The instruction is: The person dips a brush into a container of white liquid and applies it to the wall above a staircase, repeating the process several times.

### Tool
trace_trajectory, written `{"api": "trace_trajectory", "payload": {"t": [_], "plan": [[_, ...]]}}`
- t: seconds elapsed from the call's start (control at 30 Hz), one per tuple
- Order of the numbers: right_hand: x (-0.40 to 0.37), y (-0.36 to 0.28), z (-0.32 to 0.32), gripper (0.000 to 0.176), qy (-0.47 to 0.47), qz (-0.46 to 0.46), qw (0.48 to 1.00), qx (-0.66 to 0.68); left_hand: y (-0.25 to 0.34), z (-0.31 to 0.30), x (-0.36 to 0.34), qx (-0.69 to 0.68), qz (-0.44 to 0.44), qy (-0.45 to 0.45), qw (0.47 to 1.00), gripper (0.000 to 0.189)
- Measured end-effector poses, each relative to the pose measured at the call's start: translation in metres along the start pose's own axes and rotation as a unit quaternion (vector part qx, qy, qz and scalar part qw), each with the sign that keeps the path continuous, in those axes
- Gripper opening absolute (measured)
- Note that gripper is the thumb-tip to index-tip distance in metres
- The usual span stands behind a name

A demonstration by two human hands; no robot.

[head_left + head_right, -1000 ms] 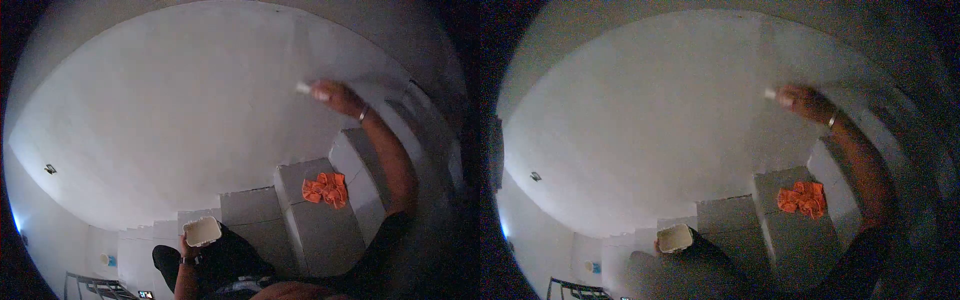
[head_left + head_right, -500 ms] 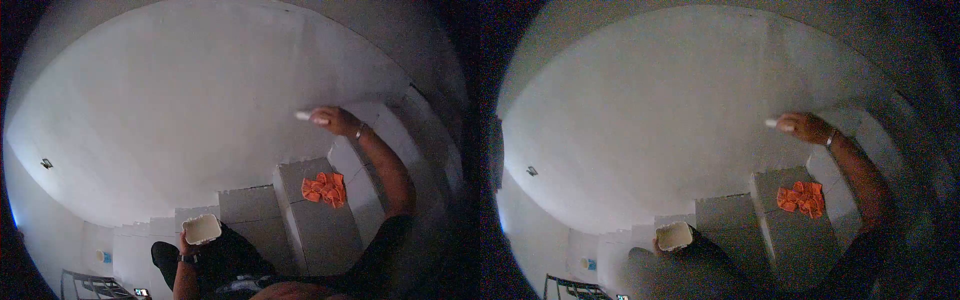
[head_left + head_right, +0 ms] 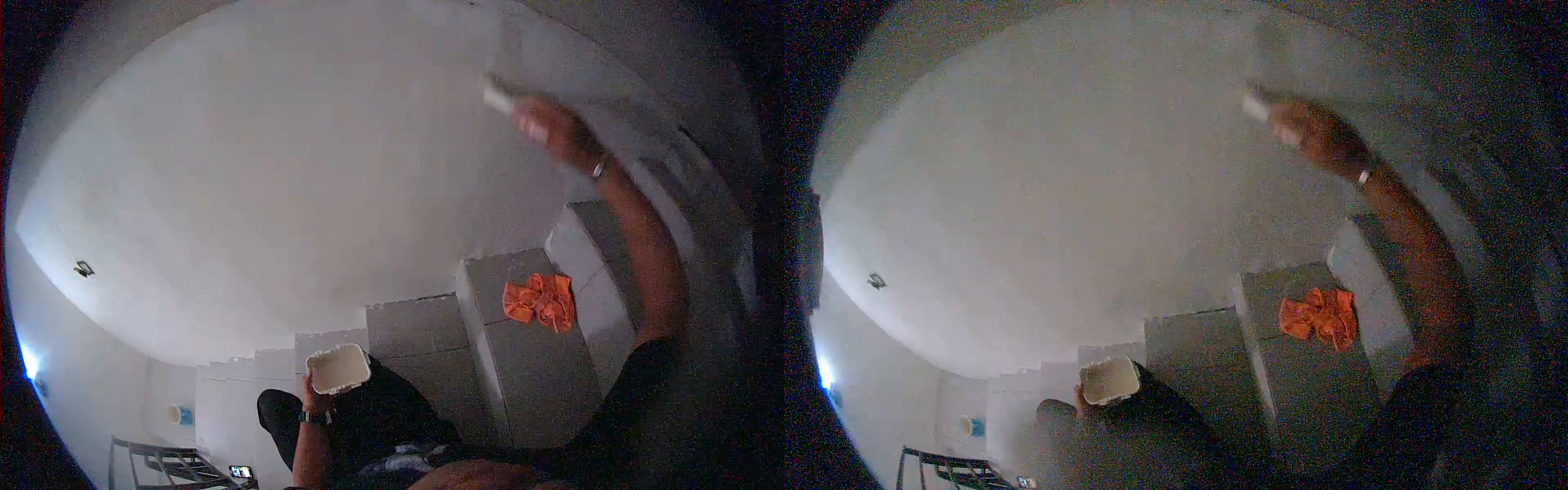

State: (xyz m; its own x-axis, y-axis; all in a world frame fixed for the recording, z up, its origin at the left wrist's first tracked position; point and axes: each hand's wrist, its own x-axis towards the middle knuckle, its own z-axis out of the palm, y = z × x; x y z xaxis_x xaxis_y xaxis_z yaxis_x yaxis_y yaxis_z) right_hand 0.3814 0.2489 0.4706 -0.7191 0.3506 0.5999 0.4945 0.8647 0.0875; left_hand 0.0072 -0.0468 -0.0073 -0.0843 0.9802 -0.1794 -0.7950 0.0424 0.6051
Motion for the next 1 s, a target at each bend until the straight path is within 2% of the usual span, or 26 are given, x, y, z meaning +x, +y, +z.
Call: {"api": "trace_trajectory", "payload": {"t": [0.03,0.1,0.13,0.2,0.27,0.33,0.4,0.43,0.5,0.53,0.6,0.67,0.73,0.8,0.83,0.9,0.97,1.0], "plan": [[-0.018,0.008,0.023,0.021,-0.04,-0.066,0.996,-0.033,-0.003,-0.002,0.0,0.011,0.017,0.005,1.0,0.067],[-0.044,-0.007,0.054,0.02,-0.232,0.092,0.966,0.07,-0.004,-0.011,0.004,0.014,0.014,-0.017,1.0,0.067],[-0.052,-0.006,0.063,0.02,-0.231,0.091,0.966,0.07,-0.003,-0.014,0.006,0.019,0.011,-0.04,0.999,0.068],[-0.06,-0.004,0.074,0.027,-0.218,0.002,0.975,0.051,-0.003,-0.011,0.008,0.002,0.004,-0.028,1.0,0.068],[-0.043,0.01,0.058,0.019,-0.189,0.117,0.974,0.032,-0.001,-0.007,0.003,-0.01,-0.007,-0.01,1.0,0.069],[-0.012,0.01,0.011,0.018,-0.12,0.111,0.985,0.057,0.003,0.001,0.0,0.018,-0.01,0.033,0.999,0.069],[0.005,0.028,-0.023,0.019,0.017,-0.08,0.993,-0.082,0.0,-0.009,0.006,0.001,-0.011,0.007,1.0,0.069],[0.01,0.027,-0.034,0.019,0.015,-0.081,0.993,-0.079,-0.002,-0.013,0.008,-0.018,-0.013,-0.021,1.0,0.069],[0.016,0.024,-0.05,0.021,0.113,-0.095,0.97,-0.194,0.006,0.008,0.003,-0.002,0.001,-0.013,1.0,0.069],[0.012,0.027,-0.048,0.021,0.112,-0.094,0.97,-0.194,0.008,0.015,0.001,0.015,0.013,-0.007,1.0,0.069],[-0.002,0.032,-0.036,0.021,0.083,-0.109,0.959,-0.247,0.0,-0.006,0.006,-0.011,-0.006,-0.011,1.0,0.069],[-0.029,0.02,-0.003,0.02,0.001,0.035,0.998,-0.048,-0.004,-0.018,0.007,-0.038,-0.025,-0.015,0.999,0.069],[-0.057,0.009,0.033,0.019,-0.079,0.191,0.973,0.098,-0.001,-0.009,0.005,-0.022,-0.009,-0.025,0.999,0.069],[-0.081,0.016,0.058,0.019,-0.192,0.129,0.969,0.082,0.003,0.003,0.001,-0.022,-0.011,-0.021,0.999,0.069],[-0.088,0.016,0.066,0.019,-0.192,0.127,0.97,0.083,0.005,0.01,0.0,-0.02,-0.013,-0.018,1.0,0.069],[-0.092,0.011,0.074,0.02,-0.195,-0.09,0.976,-0.037,0.01,0.021,-0.002,-0.012,-0.015,-0.011,1.0,0.07],[-0.073,0.016,0.055,0.018,-0.206,0.124,0.967,0.088,0.01,0.016,-0.004,-0.001,-0.023,-0.002,1.0,0.07],[-0.06,0.024,0.042,0.018,-0.149,0.099,0.978,0.104,0.005,0.005,0.0,-0.024,-0.021,-0.022,0.999,0.066]]}}
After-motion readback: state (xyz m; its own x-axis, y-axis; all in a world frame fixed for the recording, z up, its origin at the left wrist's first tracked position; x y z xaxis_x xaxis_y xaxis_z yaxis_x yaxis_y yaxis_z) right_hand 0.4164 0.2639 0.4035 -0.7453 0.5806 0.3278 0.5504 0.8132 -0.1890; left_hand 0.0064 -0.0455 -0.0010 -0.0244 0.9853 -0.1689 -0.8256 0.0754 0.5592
